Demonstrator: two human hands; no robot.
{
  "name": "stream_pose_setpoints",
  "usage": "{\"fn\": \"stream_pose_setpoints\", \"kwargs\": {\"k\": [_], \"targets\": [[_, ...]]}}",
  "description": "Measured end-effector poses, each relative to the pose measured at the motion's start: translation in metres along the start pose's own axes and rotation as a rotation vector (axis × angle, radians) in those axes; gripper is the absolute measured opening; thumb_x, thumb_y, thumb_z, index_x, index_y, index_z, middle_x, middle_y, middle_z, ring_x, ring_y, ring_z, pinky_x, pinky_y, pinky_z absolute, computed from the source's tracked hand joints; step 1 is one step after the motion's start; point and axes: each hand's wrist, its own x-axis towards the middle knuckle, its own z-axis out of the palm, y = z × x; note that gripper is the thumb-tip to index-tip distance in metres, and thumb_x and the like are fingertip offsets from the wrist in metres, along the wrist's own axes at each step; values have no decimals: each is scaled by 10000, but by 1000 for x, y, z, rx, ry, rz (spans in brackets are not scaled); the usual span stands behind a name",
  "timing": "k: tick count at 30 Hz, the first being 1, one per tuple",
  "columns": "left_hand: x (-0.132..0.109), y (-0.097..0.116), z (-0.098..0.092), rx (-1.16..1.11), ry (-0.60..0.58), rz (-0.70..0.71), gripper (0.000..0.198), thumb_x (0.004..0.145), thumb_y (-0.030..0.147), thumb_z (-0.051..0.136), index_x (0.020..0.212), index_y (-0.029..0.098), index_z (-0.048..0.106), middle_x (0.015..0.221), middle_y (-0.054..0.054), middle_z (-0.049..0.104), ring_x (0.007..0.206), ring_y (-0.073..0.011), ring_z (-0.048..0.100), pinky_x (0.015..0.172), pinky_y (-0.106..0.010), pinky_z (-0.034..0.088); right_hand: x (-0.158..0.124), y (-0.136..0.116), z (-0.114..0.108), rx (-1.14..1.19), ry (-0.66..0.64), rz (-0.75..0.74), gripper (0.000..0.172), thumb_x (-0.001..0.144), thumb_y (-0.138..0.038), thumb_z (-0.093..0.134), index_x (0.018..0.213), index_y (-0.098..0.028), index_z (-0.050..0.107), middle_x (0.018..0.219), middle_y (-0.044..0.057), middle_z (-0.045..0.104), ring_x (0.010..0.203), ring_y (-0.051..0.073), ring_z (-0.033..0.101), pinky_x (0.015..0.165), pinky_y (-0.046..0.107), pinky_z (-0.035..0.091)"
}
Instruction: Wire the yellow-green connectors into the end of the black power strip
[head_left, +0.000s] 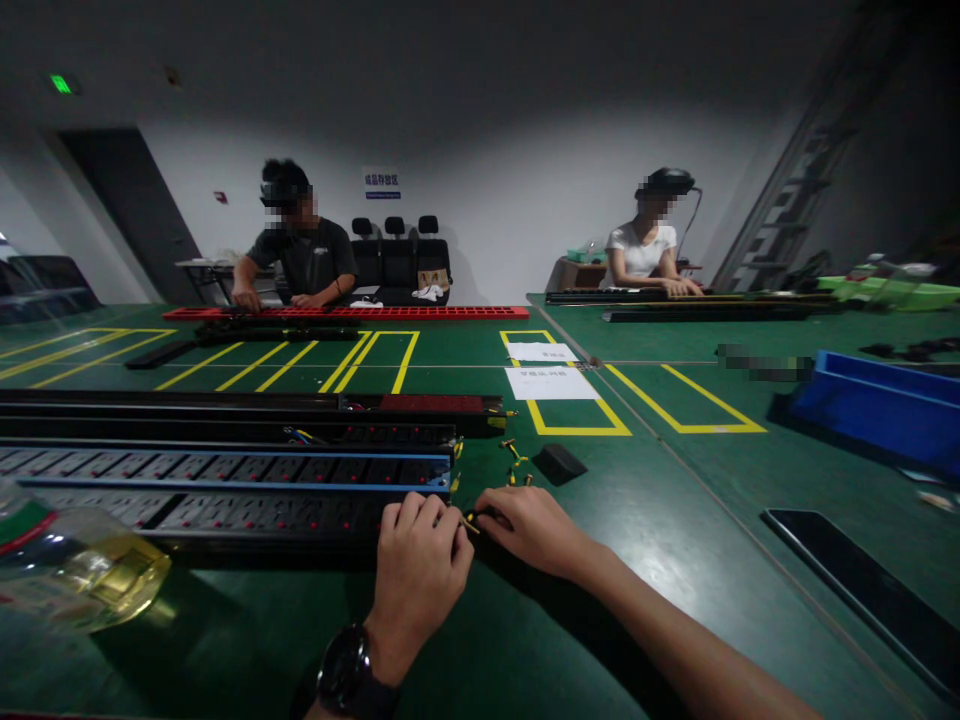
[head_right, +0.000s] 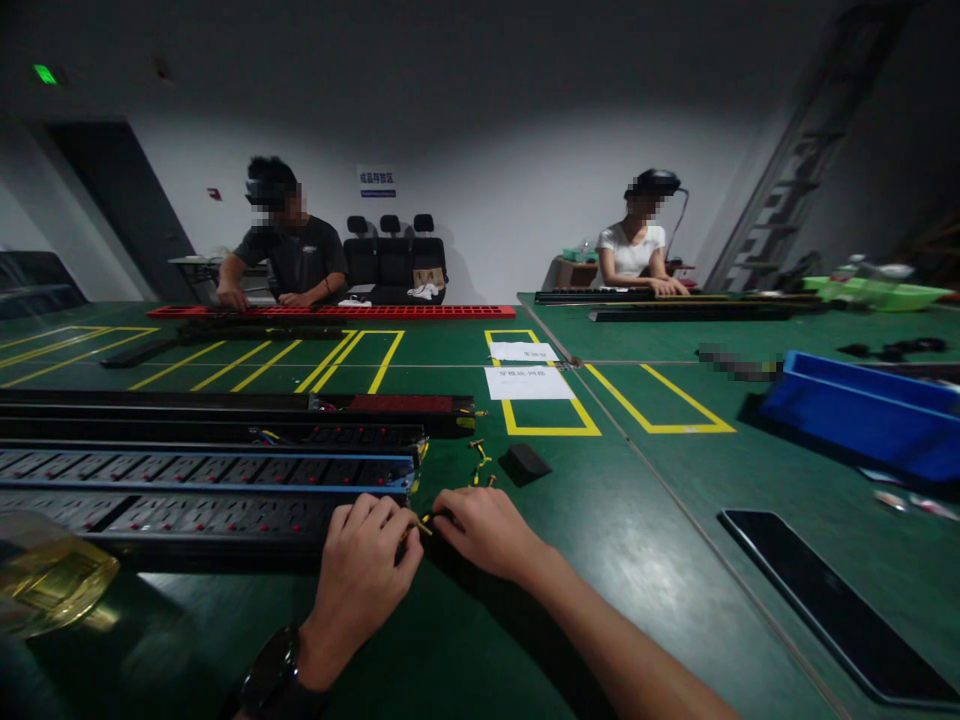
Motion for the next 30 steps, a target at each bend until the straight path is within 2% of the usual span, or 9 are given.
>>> {"fn": "stream_pose_setpoints", "kwargs": {"k": [30], "targets": [[1, 1, -2, 0, -10, 2, 123, 936, 193, 607, 885, 230, 713, 916, -41, 701, 940, -258, 568, 836, -440, 357, -1, 0, 0, 4, -3, 7, 129, 995, -226, 626, 1063, -220, 735, 903, 35, 771, 807, 180, 699, 697, 267, 386]]}}
